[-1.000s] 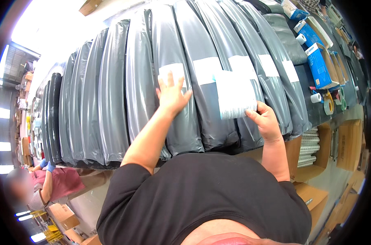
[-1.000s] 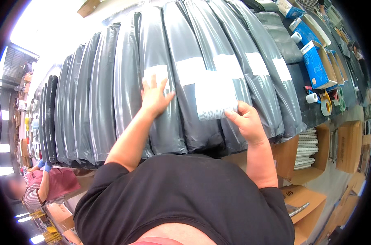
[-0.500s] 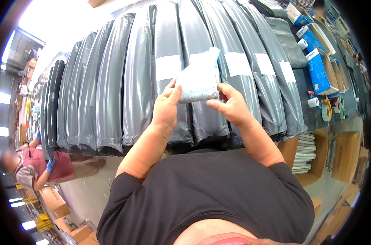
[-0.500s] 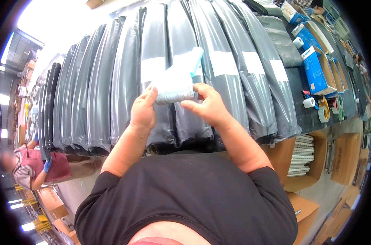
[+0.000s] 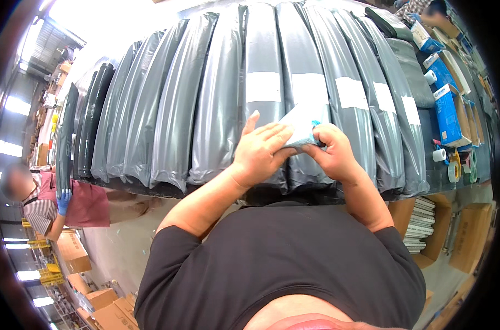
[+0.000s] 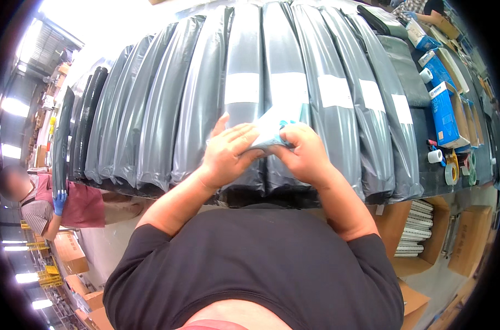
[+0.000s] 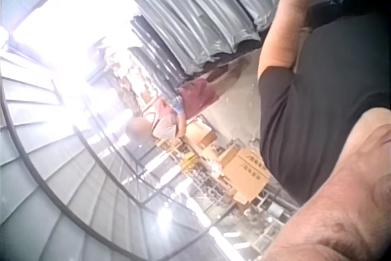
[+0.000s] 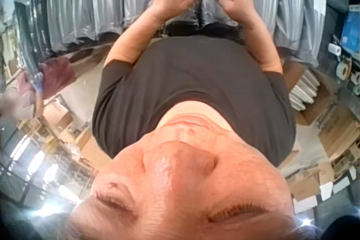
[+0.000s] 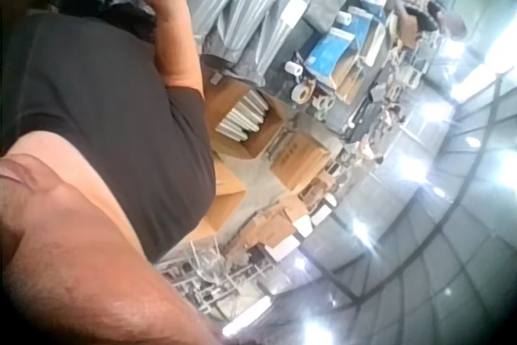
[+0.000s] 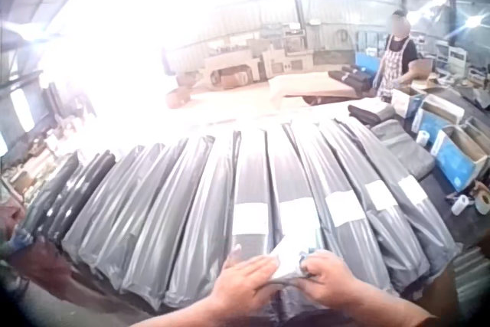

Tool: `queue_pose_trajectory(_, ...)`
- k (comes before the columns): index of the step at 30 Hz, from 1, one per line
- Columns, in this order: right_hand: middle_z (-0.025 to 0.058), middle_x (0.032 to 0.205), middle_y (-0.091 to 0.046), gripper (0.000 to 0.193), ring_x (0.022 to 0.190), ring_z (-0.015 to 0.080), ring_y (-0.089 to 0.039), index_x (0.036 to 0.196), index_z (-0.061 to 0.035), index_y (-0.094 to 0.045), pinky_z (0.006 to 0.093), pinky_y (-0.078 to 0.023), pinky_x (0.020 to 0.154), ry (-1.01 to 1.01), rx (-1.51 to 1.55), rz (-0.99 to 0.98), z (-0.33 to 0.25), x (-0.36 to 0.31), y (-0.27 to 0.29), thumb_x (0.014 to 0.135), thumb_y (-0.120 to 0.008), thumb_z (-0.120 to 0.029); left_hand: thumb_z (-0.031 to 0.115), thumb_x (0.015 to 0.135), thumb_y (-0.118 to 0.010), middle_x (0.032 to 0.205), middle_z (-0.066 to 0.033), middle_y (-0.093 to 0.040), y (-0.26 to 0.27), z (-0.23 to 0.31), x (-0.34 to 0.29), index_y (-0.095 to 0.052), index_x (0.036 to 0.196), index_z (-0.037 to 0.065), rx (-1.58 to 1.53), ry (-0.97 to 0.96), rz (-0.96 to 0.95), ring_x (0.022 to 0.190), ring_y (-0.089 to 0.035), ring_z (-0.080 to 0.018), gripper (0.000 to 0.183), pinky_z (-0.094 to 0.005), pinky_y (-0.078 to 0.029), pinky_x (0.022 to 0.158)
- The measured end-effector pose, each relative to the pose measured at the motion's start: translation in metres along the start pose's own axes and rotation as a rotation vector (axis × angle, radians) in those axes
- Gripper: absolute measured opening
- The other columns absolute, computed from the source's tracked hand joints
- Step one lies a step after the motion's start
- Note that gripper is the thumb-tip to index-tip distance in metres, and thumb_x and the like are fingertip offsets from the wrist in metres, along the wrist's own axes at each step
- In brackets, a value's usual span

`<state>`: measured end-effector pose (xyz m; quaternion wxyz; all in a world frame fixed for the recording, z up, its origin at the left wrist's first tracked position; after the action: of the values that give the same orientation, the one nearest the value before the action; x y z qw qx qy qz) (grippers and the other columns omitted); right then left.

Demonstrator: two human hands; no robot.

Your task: The person labels long cylindrical items wrapped in gray plastic by peeling white adhesive labels from a roll and applying them to each package, then turns to a different table to write on paper documents and sort label strips.

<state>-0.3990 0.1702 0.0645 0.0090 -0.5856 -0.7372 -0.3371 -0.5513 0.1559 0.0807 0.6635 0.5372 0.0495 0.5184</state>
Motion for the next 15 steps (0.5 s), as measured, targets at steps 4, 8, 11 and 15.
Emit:
queue_pose_trajectory(4,0.0142,0.082,-0.062,0.019,0.08,0.0313,-0.059,0.086,0.0005,-0.064,0.0399,-0.047,0.071,-0.159,0.029,-0.024,-0.005,0.01,-0.024,0.078,-0.078,-0.01,0.02,0.085,-0.074,0.117,-0.012,-0.07,0.01,-0.034,-0.011,-0.068,0.121,0.007,-0.108,0.02,-0.047,0.112,-0.065,-0.0305,0.039,-0.0523,-0.031,0.113)
queue_pose_trajectory(8,0.0148,0.085,-0.062,0.02,0.079,0.0273,-0.059,0.088,0.0023,-0.064,0.0382,-0.047,0.071,-0.281,0.012,-0.059,-0.01,0.02,-0.048,0.08,-0.077,-0.01,0.03,0.094,-0.068,0.107,-0.0083,-0.073,0.002,-0.102,-0.018,-0.069,0.122,0.006,-0.599,0.36,-0.363,0.099,-0.069,-0.02,0.037,-0.0438,-0.045,0.1)
queue_pose_trajectory(11,0.0126,0.086,-0.062,0.02,0.078,0.0214,-0.059,0.09,0.0029,-0.064,0.0349,-0.047,0.07,-0.354,0.002,-0.102,-0.007,0.022,-0.062,0.081,-0.077,-0.01,0.035,0.097,-0.066,0.098,-0.0071,-0.074,0.024,-0.171,-0.015,-0.073,0.113,0.002,-0.796,0.78,-0.568,0.086,-0.065,-0.0128,0.037,-0.0288,-0.051,0.079)
queue_pose_trajectory(15,0.0013,0.083,-0.058,0.016,0.076,0.0082,-0.052,0.091,0.0031,-0.065,0.027,-0.045,0.066,-0.631,0.161,-0.024,0.005,0.005,-0.063,0.086,-0.074,-0.009,0.027,0.1,-0.061,0.102,-0.0092,-0.072,0.081,-0.279,0.041,-0.068,0.113,-0.002,-1.115,0.806,-0.027,0.091,-0.068,-0.0177,0.032,-0.0319,-0.053,0.079)
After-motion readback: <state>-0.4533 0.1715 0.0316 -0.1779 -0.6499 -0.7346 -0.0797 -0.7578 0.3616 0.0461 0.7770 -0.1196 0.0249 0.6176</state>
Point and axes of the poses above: each hand's wrist, its own x-axis towards the middle knuckle, its own y-axis out of the back of the hand, z = x × y, the point moved 9 cm from there along x, towards the middle knuckle
